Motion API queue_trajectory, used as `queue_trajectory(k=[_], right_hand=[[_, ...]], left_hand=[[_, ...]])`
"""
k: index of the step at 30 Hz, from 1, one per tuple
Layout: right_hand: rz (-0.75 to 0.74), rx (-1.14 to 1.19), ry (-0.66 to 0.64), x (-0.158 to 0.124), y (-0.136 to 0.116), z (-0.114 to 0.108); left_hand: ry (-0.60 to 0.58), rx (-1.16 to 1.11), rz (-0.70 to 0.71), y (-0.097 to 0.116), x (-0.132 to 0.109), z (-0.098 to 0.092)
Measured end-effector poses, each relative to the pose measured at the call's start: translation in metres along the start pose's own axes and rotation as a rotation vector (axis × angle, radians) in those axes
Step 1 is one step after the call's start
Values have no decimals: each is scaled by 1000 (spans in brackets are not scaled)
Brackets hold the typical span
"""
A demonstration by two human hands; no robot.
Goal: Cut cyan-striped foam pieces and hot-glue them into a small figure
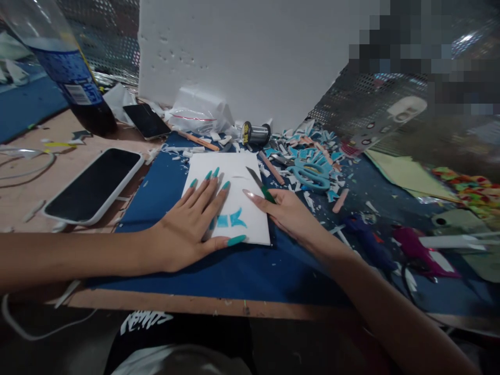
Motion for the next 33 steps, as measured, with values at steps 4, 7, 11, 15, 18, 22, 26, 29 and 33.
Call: queue_trajectory(k=[4,7,11,15,18,22,26,29,33], right_hand=[[-81,30,88,4,-9,-6],[-93,16,89,7,-12,-8],[-3,186,10,12,-6,-8],[175,422,-25,15,10,-15],[170,509,12,20,17,-24],[23,570,127,25,15,-31],[-40,573,150,25,10,-25],[-51,527,162,25,7,-23],[-81,495,159,26,5,-22]], left_hand=[[19,-21,-90,1,10,-9],[-20,-26,-119,-2,15,-12],[-55,-1,-143,-14,19,-16],[14,128,-186,-24,22,-29],[110,168,-84,-15,24,-43],[120,134,189,10,22,-43],[-42,95,430,30,14,-18],[-119,49,511,34,10,-6],[-130,-9,547,36,8,-4]])
Point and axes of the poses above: each hand's wrist, its own x-axis towards the middle knuckle, its own z-axis out of the palm, y = z × x, the point moved 9 cm from there along x, towards the middle knuckle, and after that the axes turned 8 degrees about -x, right-handed, at the moved point
